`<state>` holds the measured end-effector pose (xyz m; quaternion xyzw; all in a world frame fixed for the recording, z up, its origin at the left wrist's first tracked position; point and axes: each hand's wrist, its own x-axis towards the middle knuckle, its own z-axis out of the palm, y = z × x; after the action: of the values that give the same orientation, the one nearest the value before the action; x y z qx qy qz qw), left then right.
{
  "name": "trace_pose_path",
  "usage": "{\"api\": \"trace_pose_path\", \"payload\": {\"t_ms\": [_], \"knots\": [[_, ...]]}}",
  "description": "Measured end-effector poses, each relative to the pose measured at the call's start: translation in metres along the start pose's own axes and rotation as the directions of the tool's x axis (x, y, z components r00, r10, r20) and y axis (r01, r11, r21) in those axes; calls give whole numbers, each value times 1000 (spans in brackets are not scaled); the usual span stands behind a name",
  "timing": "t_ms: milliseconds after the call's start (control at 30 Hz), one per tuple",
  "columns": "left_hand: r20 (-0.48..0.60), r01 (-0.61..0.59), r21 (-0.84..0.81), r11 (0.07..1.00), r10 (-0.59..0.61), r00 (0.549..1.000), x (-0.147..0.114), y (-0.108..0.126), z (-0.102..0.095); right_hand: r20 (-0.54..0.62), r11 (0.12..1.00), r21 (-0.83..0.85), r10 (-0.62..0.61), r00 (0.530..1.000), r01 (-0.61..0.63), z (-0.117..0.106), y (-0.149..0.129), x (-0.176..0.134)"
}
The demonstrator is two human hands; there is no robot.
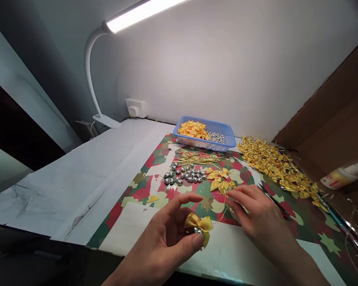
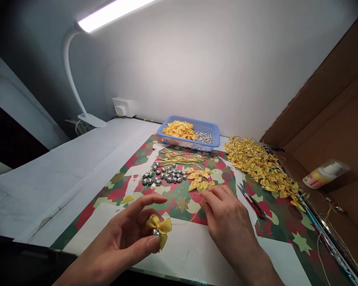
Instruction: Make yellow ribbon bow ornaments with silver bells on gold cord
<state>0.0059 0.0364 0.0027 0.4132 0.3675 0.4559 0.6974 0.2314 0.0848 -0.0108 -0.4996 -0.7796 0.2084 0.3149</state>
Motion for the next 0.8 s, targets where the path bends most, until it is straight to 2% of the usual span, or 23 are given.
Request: {"api": "trace_pose_path", "payload": {"t_ms": [33, 67, 100, 167, 200, 233, 267, 333, 400, 500, 700, 800], "knots": [[22, 4, 4, 1000, -4, 1000, 0, 0, -1, -39, 999, 41, 18, 999, -17, 5, -3, -2], [47, 9, 10, 1000, -9, 999, -1, 0, -1, -27, 986, 154, 65, 998, -60, 10, -8, -4], [65, 12, 19, 1000, -13, 998, -1, 0, -2, 52, 940, 314, 126, 991, -136, 14, -14, -6], [97, 17, 37, 999, -21, 995, -2, 1, -3, 319, 742, 583, 165, 933, -331, 22, -25, -10], [105, 20, 45, 999, -24, 994, -2, 2, -3, 423, 649, 647, 133, 896, -401, 25, -30, -11], [100, 22, 57, 998, -28, 995, -2, 3, -3, 481, 593, 678, 91, 872, -435, 27, -33, -11], [88, 26, 69, 997, -32, 996, -3, 3, -3, 496, 575, 692, 60, 866, -436, 27, -35, -12], [67, 37, 92, 995, -43, 997, -3, 3, -4, 439, 619, 695, 40, 898, -367, 26, -34, -12], [59, 45, 104, 994, -51, 997, -3, 1, -6, 357, 709, 649, 36, 934, -275, 23, -30, -12], [68, 26, 87, 996, -32, 997, -4, -3, -8, 268, 815, 558, 3, 963, -158, 20, -26, -11], [104, 27, 118, 993, -39, 994, -4, 0, -6, 160, 876, 480, -50, 986, -34, 25, -28, -10], [73, 38, 115, 993, -46, 996, -1, 0, -5, 116, 897, 441, -60, 991, 3, 29, -29, -12]]}}
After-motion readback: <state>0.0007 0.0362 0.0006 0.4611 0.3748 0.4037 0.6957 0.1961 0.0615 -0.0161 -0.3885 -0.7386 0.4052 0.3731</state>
